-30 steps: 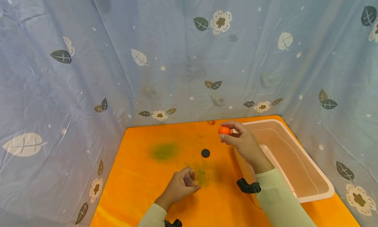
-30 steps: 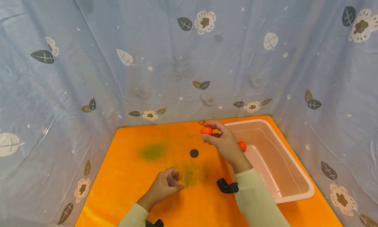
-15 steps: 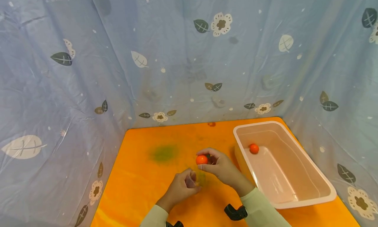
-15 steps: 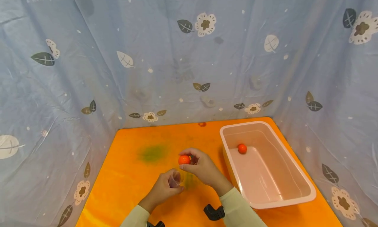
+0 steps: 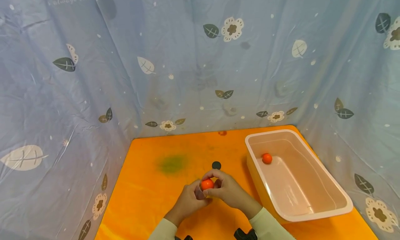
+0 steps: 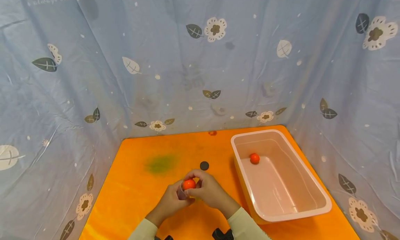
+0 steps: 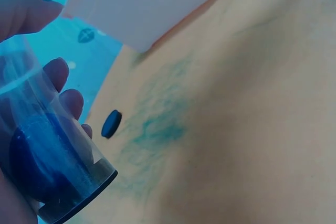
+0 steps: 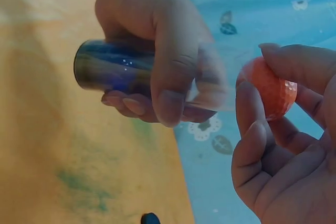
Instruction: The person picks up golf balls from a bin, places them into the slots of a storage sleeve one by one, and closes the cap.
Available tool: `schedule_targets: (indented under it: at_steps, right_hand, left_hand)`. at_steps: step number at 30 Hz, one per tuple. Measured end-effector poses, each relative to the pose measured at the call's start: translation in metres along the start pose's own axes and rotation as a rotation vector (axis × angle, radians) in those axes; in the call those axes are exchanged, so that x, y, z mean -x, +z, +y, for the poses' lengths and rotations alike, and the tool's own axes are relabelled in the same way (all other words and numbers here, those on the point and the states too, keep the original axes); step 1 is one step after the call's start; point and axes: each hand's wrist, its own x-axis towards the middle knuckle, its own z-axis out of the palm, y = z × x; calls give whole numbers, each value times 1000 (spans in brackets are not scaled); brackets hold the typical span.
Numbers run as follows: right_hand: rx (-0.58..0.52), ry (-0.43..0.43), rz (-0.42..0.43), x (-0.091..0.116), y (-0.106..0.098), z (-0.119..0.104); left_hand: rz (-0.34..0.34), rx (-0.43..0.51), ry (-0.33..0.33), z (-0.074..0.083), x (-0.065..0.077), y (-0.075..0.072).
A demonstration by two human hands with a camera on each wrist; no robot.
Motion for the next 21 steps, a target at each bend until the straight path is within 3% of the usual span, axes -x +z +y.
schedule_targets:
  at_steps: [6, 13, 16, 21]
  right_hand:
    - [-7, 11, -3, 1, 2, 4]
    - [19, -3, -3, 2, 0, 3]
    - [60, -31, 30, 3, -7, -1]
    - [106, -110, 130, 2, -33, -12]
  left_hand:
    - [-13, 51, -13, -3, 1, 3]
    - [16, -47, 5, -2, 2, 3]
    - [23, -84, -16, -1, 2, 3]
    - [8, -44, -66, 1, 4, 2]
